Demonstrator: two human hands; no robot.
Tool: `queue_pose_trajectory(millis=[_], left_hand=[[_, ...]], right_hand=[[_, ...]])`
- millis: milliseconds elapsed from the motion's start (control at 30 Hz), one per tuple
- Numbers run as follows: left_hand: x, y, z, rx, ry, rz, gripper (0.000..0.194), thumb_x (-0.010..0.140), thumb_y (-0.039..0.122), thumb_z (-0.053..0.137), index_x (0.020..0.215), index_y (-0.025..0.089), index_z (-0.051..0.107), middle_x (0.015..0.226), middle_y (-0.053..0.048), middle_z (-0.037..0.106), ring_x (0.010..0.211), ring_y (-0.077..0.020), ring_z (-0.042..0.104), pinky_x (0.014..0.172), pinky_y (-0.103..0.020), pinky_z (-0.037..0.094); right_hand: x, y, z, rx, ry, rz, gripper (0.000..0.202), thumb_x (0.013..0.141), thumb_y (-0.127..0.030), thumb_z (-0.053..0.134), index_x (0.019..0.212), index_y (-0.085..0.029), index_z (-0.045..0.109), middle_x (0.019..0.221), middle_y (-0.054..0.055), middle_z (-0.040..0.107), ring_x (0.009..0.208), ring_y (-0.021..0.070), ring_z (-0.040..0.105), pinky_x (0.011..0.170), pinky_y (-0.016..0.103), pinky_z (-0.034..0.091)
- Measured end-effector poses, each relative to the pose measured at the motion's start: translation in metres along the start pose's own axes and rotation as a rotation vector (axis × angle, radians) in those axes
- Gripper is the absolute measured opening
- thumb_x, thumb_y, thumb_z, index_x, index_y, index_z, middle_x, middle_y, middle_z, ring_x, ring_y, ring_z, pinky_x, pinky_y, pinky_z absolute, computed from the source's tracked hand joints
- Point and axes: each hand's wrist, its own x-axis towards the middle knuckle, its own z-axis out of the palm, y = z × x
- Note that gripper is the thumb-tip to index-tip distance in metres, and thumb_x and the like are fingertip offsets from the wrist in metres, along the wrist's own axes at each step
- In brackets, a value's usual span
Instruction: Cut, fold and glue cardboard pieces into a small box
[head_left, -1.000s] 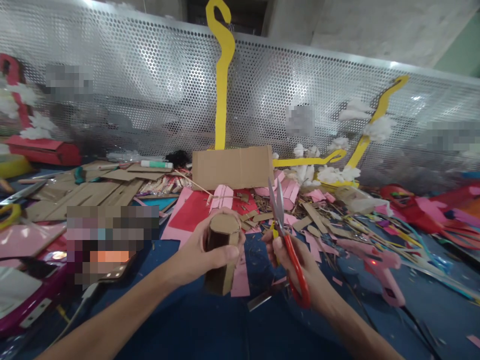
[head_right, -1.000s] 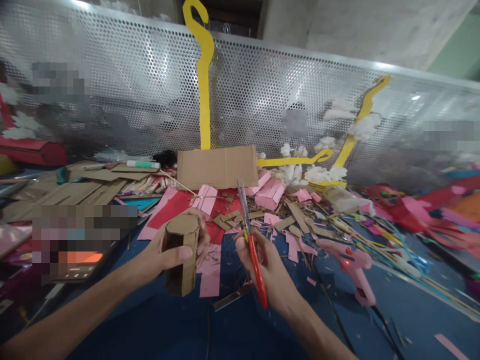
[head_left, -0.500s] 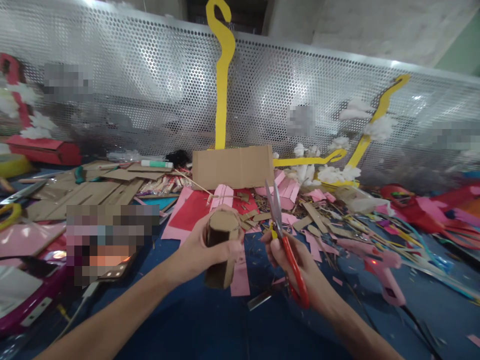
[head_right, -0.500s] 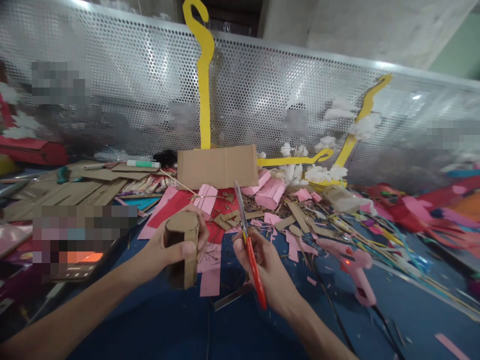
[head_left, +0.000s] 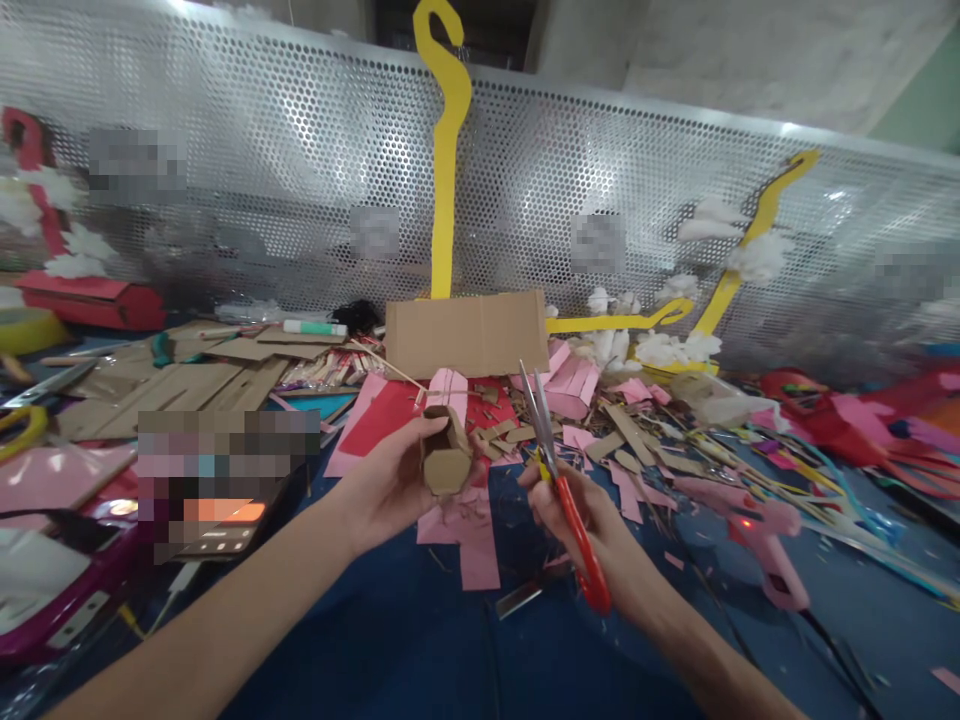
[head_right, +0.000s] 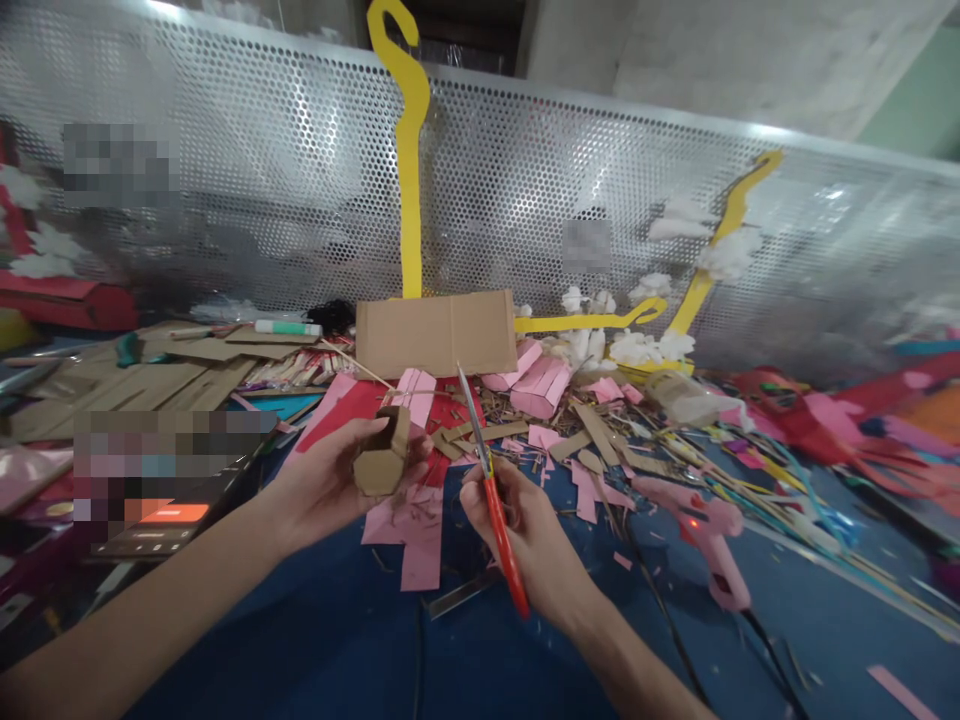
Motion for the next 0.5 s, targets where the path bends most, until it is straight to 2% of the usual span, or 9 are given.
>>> queue_pose_trajectory(millis=[133, 300, 500], left_hand=[[-0.0004, -0.0036, 0.0003, -0.042, -0.018, 0.028, 0.018, 0.096, 0.026, 0.063, 0.107, 0.013, 0.068, 0.108, -0.014, 0.077, 0.1, -0.0229, 0.075, 0.096, -0.033, 0.06], [-0.0052, -0.0048, 0.0026, -0.08, -0.007, 0.049, 0.012, 0.094, 0.02, 0.064, 0.101, 0.012, 0.07, 0.094, -0.01, 0.078, 0.081, -0.0207, 0.076, 0.076, -0.031, 0.063], [-0.0085, -0.0044, 0.0054, -0.12, -0.006, 0.028, 0.018, 0.093, 0.024, 0.065, 0.098, 0.009, 0.073, 0.085, -0.01, 0.077, 0.076, -0.0192, 0.073, 0.078, -0.03, 0.06]], right_hand=[[-0.0015, -0.004, 0.0013, -0.123, 0.012, -0.031, 0.029, 0.093, -0.049, 0.067, 0.097, -0.022, 0.055, 0.078, -0.003, 0.051, 0.065, 0.014, 0.048, 0.058, 0.026, 0.043], [-0.0021, -0.0043, -0.0002, -0.575, 0.109, -0.25, 0.028, 0.081, -0.03, 0.076, 0.088, -0.023, 0.05, 0.083, 0.0, 0.059, 0.071, 0.018, 0.053, 0.063, 0.029, 0.043], [-0.0024, -0.0043, -0.0005, -0.795, 0.159, -0.396, 0.03, 0.078, -0.029, 0.077, 0.093, -0.023, 0.051, 0.092, 0.007, 0.065, 0.08, 0.0245, 0.061, 0.067, 0.032, 0.047]])
